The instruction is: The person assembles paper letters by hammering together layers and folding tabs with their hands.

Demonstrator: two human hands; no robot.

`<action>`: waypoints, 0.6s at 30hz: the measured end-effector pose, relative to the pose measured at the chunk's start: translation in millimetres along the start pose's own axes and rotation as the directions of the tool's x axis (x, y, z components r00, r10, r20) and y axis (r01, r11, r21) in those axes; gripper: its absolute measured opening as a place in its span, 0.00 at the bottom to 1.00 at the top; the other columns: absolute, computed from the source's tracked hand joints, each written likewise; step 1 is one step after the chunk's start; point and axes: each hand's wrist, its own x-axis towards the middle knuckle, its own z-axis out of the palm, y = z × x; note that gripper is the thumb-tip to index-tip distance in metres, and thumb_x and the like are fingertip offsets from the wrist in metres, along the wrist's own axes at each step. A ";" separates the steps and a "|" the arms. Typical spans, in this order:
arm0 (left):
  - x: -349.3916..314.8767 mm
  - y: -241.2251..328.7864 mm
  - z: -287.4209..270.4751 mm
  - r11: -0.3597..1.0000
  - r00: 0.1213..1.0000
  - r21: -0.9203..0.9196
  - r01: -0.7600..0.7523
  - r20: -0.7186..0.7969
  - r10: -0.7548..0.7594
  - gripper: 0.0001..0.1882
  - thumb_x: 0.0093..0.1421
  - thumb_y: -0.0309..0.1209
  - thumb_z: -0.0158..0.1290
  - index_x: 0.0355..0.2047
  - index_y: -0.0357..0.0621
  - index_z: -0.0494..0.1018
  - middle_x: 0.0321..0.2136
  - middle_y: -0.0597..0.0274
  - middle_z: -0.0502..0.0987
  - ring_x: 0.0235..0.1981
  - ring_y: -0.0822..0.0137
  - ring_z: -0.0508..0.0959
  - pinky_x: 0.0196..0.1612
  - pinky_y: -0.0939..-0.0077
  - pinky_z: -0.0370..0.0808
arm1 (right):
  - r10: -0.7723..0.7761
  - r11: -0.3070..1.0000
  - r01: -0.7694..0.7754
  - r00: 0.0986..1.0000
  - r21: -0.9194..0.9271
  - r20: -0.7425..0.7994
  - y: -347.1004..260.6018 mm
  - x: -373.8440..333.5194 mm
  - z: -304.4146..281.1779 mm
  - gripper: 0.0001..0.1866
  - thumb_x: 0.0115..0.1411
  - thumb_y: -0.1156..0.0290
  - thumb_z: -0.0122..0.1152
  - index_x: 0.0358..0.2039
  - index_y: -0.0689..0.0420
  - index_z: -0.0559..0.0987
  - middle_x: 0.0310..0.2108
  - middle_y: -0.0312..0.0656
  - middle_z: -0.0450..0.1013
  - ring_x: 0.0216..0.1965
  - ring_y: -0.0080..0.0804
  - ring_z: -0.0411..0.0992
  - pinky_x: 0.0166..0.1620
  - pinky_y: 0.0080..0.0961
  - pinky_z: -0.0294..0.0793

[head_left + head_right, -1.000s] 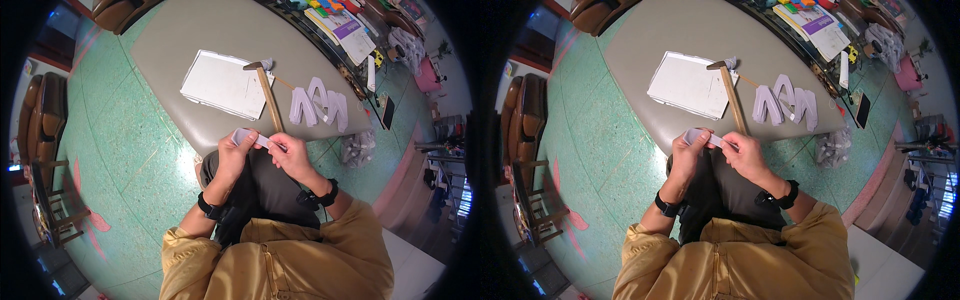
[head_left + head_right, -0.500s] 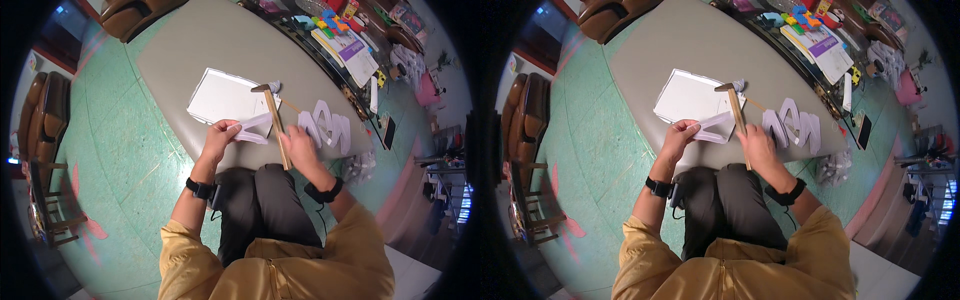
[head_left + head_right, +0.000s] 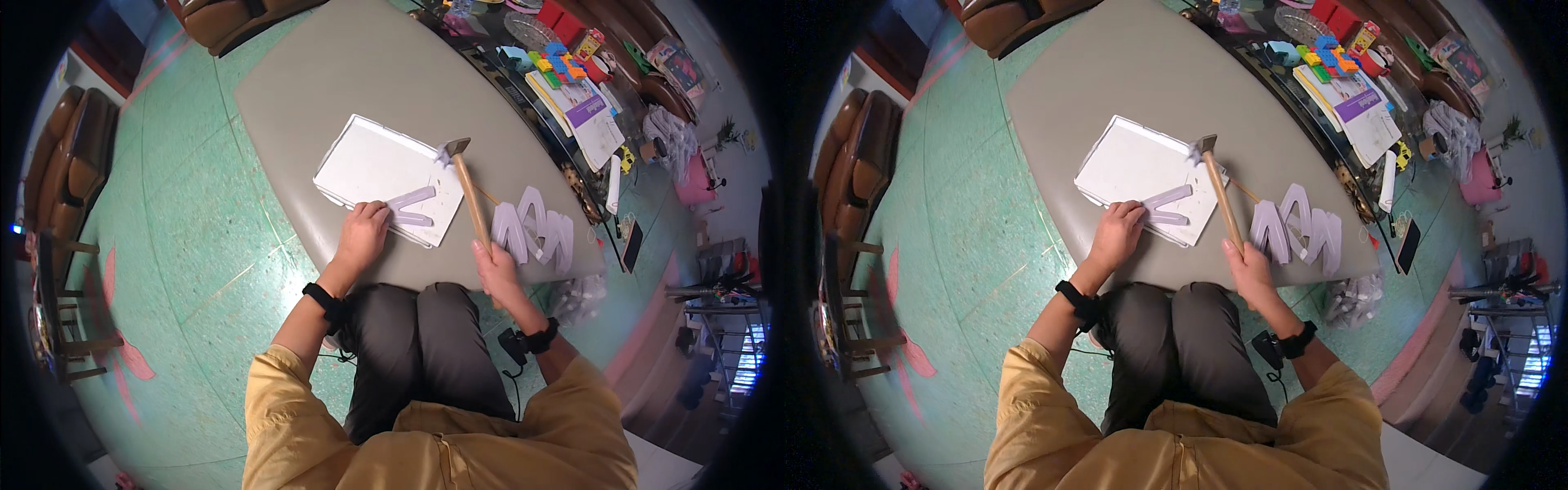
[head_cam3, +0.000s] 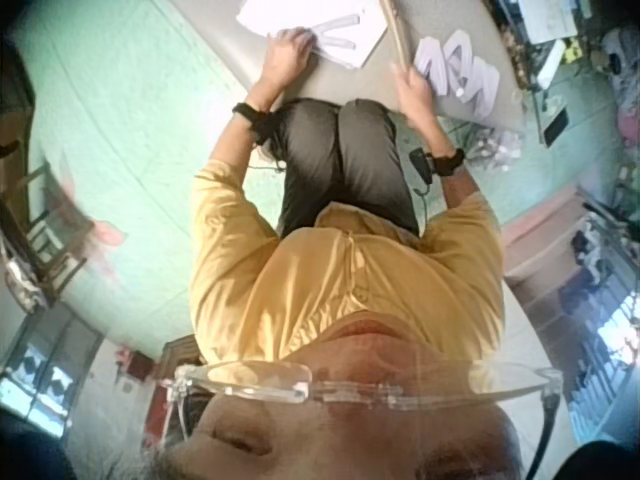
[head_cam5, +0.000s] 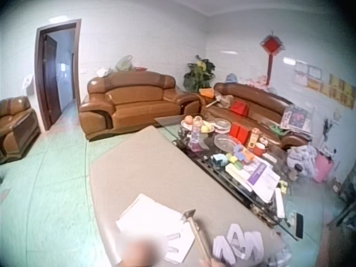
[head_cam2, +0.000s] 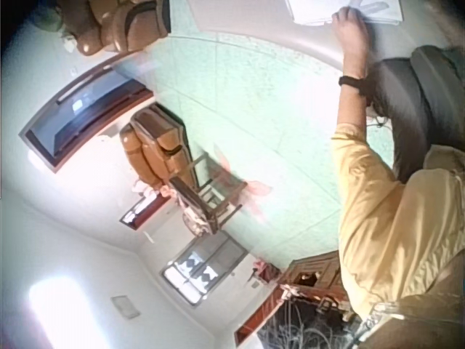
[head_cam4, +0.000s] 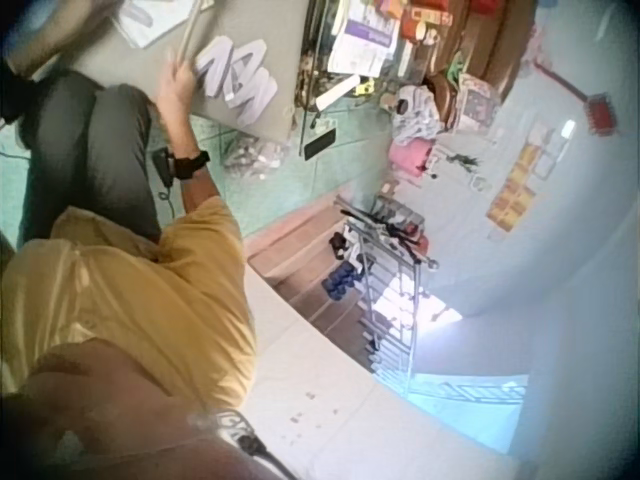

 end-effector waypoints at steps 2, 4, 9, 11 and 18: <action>-1.0 4.5 -0.4 0.999 1.000 0.029 0.015 0.025 -0.016 0.14 0.48 0.23 0.51 0.38 0.38 0.72 0.41 0.56 0.72 0.42 0.55 0.70 0.47 0.67 0.68 | -0.006 0.999 0.009 0.998 -0.047 0.067 2.1 -10.2 -5.3 0.24 0.59 0.52 0.49 0.24 0.63 0.69 0.19 0.51 0.69 0.22 0.48 0.67 0.30 0.39 0.66; 0.3 6.5 0.8 0.999 1.000 0.029 0.019 0.017 -0.019 0.14 0.48 0.23 0.51 0.38 0.38 0.72 0.40 0.56 0.72 0.42 0.55 0.70 0.47 0.67 0.68 | -0.015 0.995 0.027 0.991 -0.092 0.130 3.2 -18.1 -6.6 0.25 0.60 0.51 0.47 0.23 0.64 0.69 0.16 0.51 0.67 0.20 0.46 0.65 0.28 0.38 0.65; 3.1 9.4 2.4 0.999 0.999 0.029 0.020 0.025 -0.021 0.14 0.48 0.23 0.50 0.38 0.38 0.72 0.41 0.56 0.72 0.42 0.55 0.70 0.48 0.67 0.67 | -0.139 0.973 0.157 0.984 -0.170 0.111 2.1 -19.3 11.1 0.24 0.60 0.52 0.48 0.25 0.66 0.68 0.20 0.57 0.68 0.25 0.54 0.67 0.31 0.40 0.65; 3.9 8.6 3.7 0.999 1.000 0.029 0.016 0.021 -0.016 0.14 0.48 0.22 0.50 0.38 0.38 0.72 0.41 0.55 0.72 0.42 0.55 0.70 0.48 0.67 0.67 | -0.134 0.967 0.158 0.983 -0.199 0.127 8.3 -13.4 12.8 0.24 0.60 0.53 0.49 0.25 0.66 0.69 0.21 0.58 0.68 0.27 0.56 0.68 0.32 0.40 0.65; 0.8 5.5 3.5 1.000 1.000 -0.009 0.007 -0.005 -0.007 0.15 0.47 0.20 0.49 0.37 0.38 0.72 0.40 0.54 0.72 0.42 0.54 0.69 0.48 0.66 0.67 | -0.165 0.939 0.195 0.978 -0.285 0.126 -7.2 -18.0 22.3 0.26 0.59 0.52 0.48 0.26 0.68 0.70 0.23 0.60 0.69 0.30 0.58 0.69 0.34 0.42 0.66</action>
